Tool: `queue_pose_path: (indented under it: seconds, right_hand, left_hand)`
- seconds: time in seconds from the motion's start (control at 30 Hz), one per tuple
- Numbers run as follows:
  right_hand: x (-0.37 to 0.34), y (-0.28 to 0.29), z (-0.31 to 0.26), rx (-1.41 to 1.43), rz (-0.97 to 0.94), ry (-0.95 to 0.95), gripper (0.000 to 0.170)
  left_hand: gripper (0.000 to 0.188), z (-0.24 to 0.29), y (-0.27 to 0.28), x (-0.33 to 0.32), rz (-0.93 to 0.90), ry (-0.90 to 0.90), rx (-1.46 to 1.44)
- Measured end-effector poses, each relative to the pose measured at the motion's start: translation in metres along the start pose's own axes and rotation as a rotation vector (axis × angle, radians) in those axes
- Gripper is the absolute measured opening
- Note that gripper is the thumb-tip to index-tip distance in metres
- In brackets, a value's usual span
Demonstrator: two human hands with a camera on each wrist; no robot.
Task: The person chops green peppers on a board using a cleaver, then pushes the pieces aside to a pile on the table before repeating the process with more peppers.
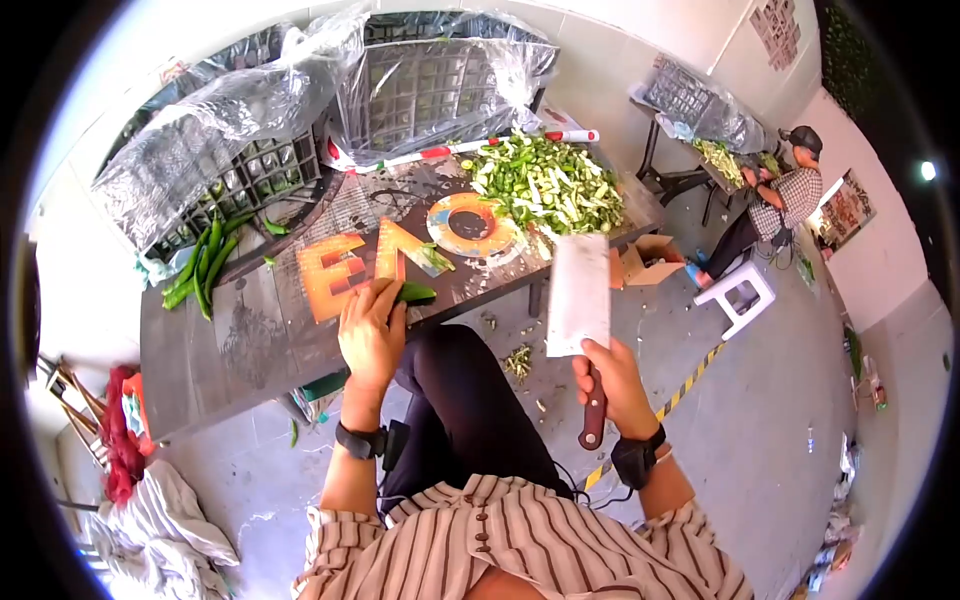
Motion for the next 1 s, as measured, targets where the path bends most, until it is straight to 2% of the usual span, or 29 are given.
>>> queue_pose_path:
  seconds: [0.17,0.2,0.27,0.43,0.6,0.7,0.8,0.93,0.97,1.0]
  right_hand:
    - [0.023,-0.083,-0.022,-0.284,-0.244,-0.087,0.021]
    - [0.030,-0.091,-0.027,-0.291,-0.242,-0.098,0.021]
    - [0.039,-0.116,-0.036,-0.451,-0.404,-0.017,0.017]
    - [0.056,-0.145,-0.041,-0.600,-0.579,0.001,0.022]
    - [0.077,-0.152,-0.035,-0.638,-0.645,-0.023,0.023]
    - [0.093,-0.147,-0.041,-0.603,-0.614,-0.010,0.024]
    - [0.109,-0.140,-0.045,-0.458,-0.554,0.050,0.022]
    - [0.109,-0.137,-0.061,-0.403,-0.494,0.090,0.023]
    - [0.109,-0.140,-0.065,-0.437,-0.524,0.209,0.024]
    - [0.108,-0.139,-0.063,-0.431,-0.521,0.199,0.024]
  left_hand:
    - [0.032,-0.002,-0.004,0.001,-0.060,0.035,0.033]
    - [0.032,-0.001,-0.005,0.000,-0.075,0.035,0.047]
    - [0.031,-0.001,-0.007,0.000,-0.084,0.032,0.051]
    - [0.030,-0.002,-0.009,0.002,-0.159,0.036,0.085]
    - [0.032,-0.002,-0.010,0.001,-0.192,0.045,0.104]
    - [0.033,-0.001,-0.008,0.003,-0.179,0.081,0.087]
    - [0.032,0.000,-0.008,0.006,-0.178,0.110,0.102]
    - [0.032,0.005,-0.014,0.009,-0.246,0.088,0.133]
    - [0.031,0.007,-0.015,0.010,-0.244,0.078,0.139]
    - [0.031,0.008,-0.015,0.011,-0.241,0.065,0.144]
Point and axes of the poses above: each hand's wrist, its own x-axis towards the middle knuckle, its own y-axis out of the back of the hand, z = x × y, the point moved 9 cm from there along x, towards the middle knuckle, and after that the axes turned 13 degrees about z, right-handed, at the moved point
